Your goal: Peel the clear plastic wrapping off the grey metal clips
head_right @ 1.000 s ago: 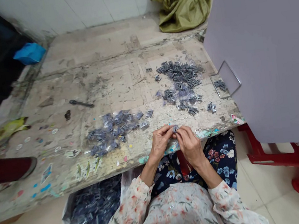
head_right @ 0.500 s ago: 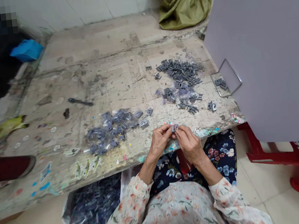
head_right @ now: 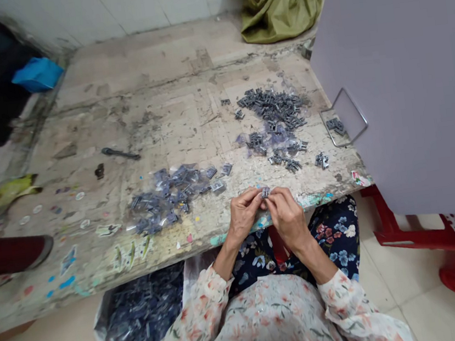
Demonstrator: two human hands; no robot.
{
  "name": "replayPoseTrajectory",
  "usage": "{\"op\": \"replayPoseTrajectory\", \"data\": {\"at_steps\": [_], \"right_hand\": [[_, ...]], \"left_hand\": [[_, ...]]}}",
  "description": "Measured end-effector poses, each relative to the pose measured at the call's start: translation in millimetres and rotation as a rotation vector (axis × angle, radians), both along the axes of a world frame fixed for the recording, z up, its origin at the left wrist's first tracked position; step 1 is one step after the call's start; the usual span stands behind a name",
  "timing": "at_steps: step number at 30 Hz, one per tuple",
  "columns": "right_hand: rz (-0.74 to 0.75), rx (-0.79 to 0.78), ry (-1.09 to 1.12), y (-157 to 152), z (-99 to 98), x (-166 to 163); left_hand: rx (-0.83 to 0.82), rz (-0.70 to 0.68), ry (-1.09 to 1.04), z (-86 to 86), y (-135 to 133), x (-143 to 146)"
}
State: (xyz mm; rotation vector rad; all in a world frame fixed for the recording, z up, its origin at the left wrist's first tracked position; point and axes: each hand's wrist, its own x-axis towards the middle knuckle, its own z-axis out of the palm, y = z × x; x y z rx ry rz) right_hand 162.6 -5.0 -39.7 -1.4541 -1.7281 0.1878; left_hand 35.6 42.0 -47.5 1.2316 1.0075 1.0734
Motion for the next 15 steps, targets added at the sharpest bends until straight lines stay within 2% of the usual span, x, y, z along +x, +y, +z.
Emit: {"op": "replayPoseTrajectory", "data": {"at_steps": [4,8,15], "right_hand": [[0.024,-0.098,0.119,5,5.0,8],[0.115,-0.214,0.158,9,6.5,18],[0.189,-0.196,0.091,11,11.7,22]], "left_hand": [[0.016,-0.011,0.006,-1.2,-1,-2],[-0.02,-0.045,-0.01,-3.2,-1,-3],[0.024,-0.093,-0.032,-9.4,-1,-5]]}}
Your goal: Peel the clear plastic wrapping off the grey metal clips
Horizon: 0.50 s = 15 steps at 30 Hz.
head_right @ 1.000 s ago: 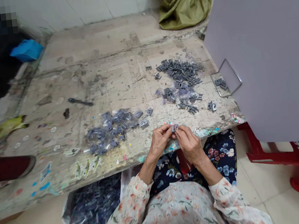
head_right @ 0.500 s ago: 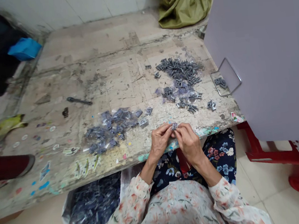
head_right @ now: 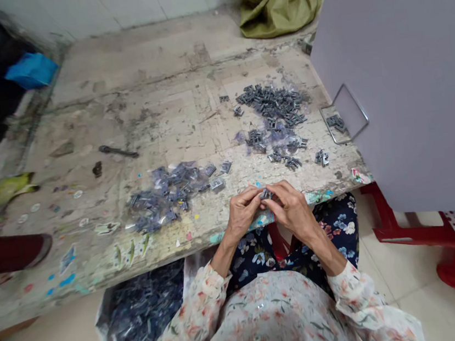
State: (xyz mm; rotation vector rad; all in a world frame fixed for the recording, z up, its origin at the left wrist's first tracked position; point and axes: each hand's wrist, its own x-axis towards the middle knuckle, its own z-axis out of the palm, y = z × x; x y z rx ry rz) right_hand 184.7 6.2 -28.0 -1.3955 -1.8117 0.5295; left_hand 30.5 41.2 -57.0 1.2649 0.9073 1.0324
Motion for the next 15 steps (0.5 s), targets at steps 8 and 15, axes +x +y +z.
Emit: {"op": "replayPoseTrajectory", "data": {"at_steps": [8,15], "right_hand": [[-0.047,0.005,0.041,1.5,-2.8,-3.2],[-0.072,-0.007,-0.034,4.4,-3.6,-2.0]], "left_hand": [[0.1,0.006,0.063,-1.2,2.0,-1.4],[0.06,0.002,0.119,3.9,3.2,-1.6]]}}
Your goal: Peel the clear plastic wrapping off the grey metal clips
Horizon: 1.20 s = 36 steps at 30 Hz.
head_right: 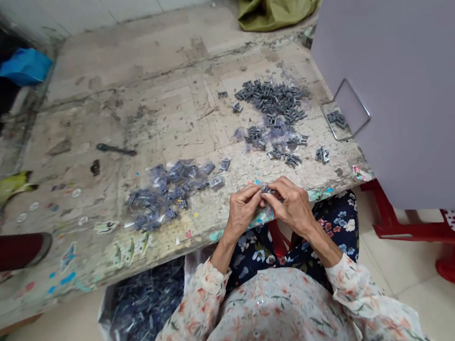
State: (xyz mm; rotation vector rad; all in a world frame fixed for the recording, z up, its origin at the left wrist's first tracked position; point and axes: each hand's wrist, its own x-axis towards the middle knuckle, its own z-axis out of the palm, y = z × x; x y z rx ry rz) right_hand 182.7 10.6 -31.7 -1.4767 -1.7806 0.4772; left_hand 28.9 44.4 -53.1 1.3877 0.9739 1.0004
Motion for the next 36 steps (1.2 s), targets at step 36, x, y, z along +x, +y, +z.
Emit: {"op": "replayPoseTrajectory", "data": {"at_steps": [36], "right_hand": [[-0.019,0.08,0.043,-10,-27.0,2]], "left_hand": [[0.636,0.104,0.582,-13.4,-23,9]]}}
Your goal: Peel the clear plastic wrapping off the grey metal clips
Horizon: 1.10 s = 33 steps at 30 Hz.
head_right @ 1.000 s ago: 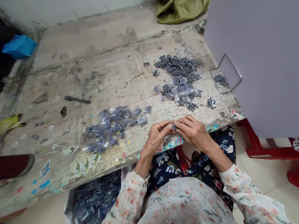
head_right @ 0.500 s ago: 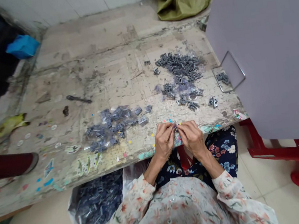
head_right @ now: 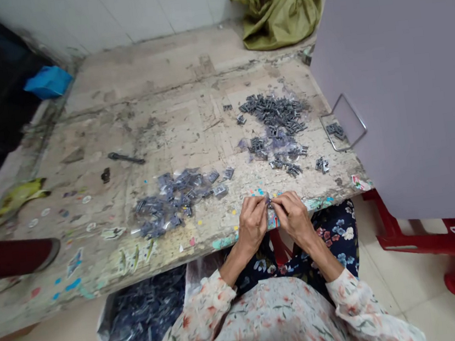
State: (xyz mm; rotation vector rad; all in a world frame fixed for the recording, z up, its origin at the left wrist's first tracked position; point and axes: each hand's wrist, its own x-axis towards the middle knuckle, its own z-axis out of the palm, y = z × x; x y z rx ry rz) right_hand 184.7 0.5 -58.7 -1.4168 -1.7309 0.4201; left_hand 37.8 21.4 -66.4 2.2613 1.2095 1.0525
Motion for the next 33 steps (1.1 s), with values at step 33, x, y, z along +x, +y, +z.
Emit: {"op": "replayPoseTrajectory", "data": {"at_steps": [33], "right_hand": [[-0.124,-0.419,0.604,43,20.7,24]], "left_hand": [[-0.695,0.132,-0.67,23.2,18,20]]}}
